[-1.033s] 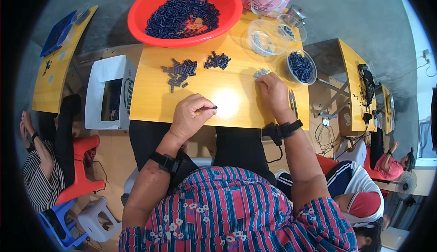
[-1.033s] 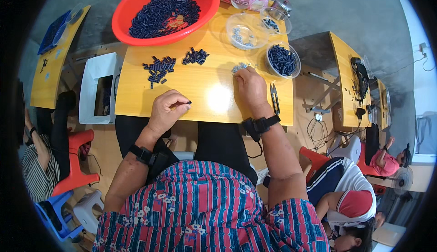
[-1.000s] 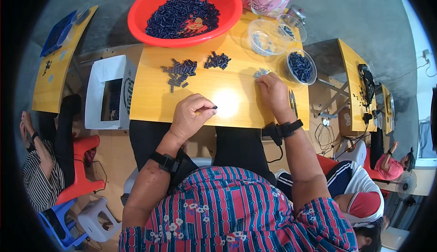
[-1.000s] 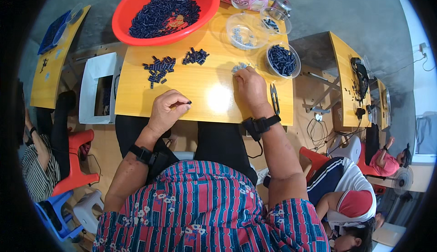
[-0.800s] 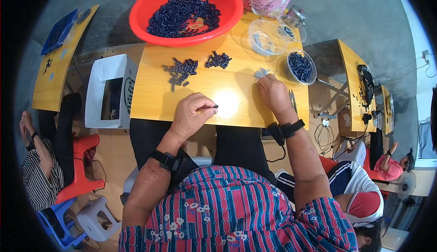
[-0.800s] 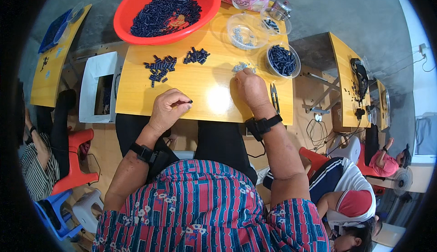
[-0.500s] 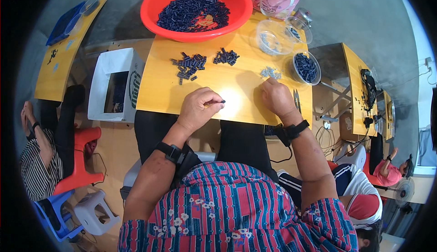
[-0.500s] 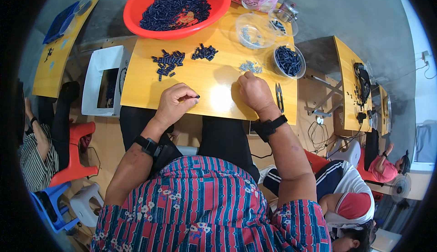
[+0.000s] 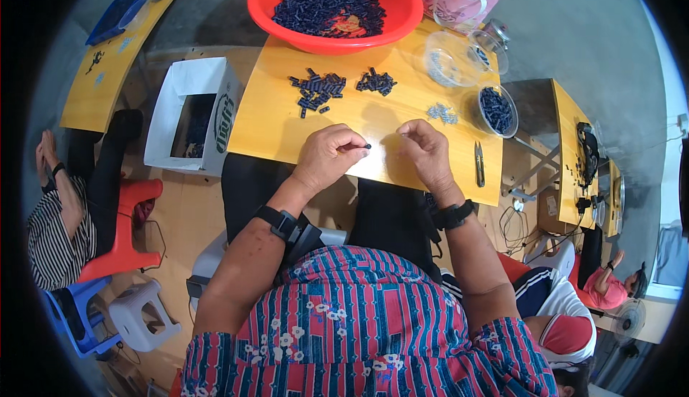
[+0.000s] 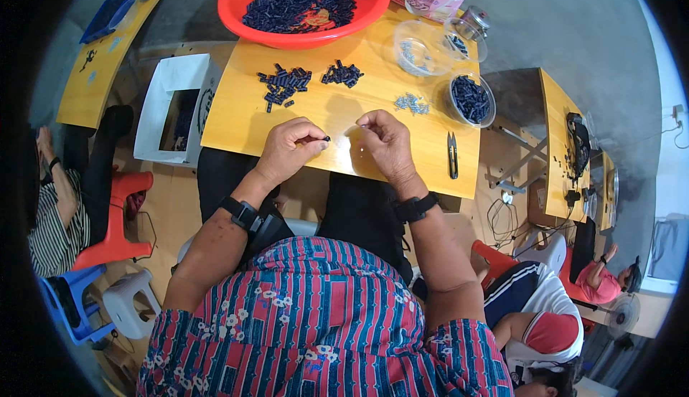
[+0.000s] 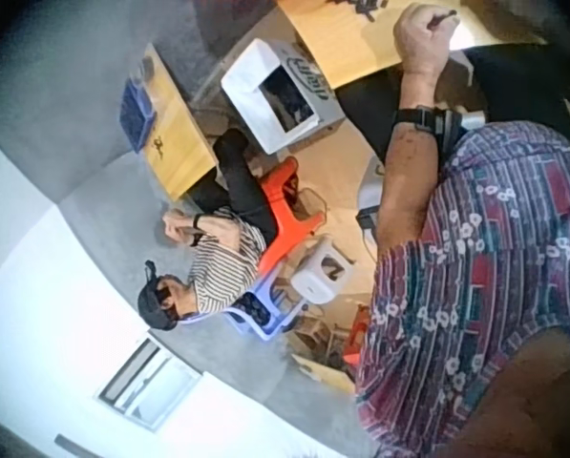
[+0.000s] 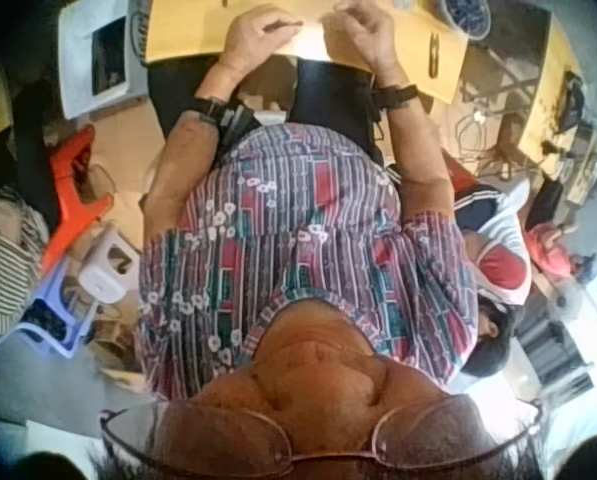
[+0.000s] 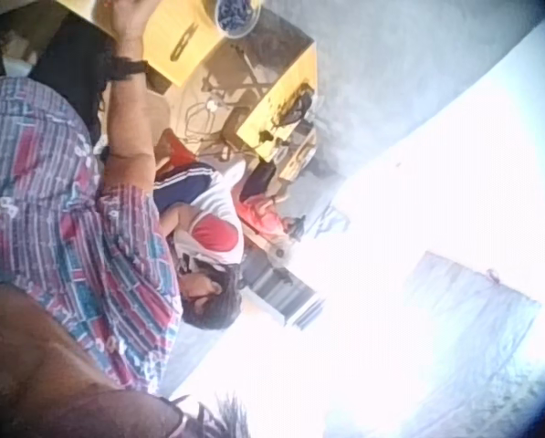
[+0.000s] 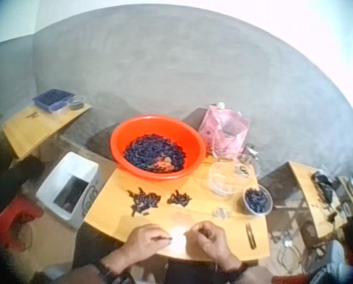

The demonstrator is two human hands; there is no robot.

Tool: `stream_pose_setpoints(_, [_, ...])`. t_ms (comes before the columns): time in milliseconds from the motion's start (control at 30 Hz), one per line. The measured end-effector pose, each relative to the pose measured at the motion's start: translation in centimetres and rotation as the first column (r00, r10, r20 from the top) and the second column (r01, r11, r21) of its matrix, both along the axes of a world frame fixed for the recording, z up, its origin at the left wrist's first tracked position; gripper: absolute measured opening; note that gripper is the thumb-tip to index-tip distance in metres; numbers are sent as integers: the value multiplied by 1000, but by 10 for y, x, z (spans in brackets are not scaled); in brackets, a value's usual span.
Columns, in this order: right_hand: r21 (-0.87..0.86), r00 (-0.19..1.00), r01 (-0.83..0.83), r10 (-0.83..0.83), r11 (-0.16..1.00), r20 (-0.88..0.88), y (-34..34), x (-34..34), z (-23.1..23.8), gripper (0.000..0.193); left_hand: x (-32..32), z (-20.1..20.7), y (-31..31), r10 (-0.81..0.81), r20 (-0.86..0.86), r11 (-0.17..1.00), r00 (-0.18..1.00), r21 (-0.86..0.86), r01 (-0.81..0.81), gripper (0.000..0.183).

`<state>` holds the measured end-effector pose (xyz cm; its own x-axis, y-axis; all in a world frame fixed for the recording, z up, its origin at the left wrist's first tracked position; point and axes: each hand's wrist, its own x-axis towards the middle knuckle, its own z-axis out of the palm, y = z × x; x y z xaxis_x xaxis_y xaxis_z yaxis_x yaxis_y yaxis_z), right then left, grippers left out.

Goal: Assembling small black plastic parts with tiny metal components.

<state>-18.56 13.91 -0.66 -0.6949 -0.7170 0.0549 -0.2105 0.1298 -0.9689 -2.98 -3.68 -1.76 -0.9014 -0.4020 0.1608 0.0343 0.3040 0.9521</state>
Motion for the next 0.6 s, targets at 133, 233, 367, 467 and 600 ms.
stream_pose_setpoints(133, [-82,949,-35,59,996,310,-15,17,4,11,1,-1,-2,0,8,1000,1000,-20,0,8])
stream_pose_setpoints(233, [-193,873,-85,166,978,458,-21,26,2,9,0,-1,-2,2,12,1000,1000,-21,-1,8])
stream_pose_setpoints(367, [-170,847,-107,180,980,500,-24,29,-5,9,0,-2,-2,5,-9,1000,1000,21,-4,8])
stream_pose_setpoints(467, [-194,784,-73,177,978,595,-24,31,-11,9,0,-2,-2,7,-17,1000,1000,8,-7,9])
stream_pose_setpoints(600, [-196,792,-63,169,978,587,-25,31,-15,9,0,-2,-3,5,-21,1000,1000,18,-5,9])
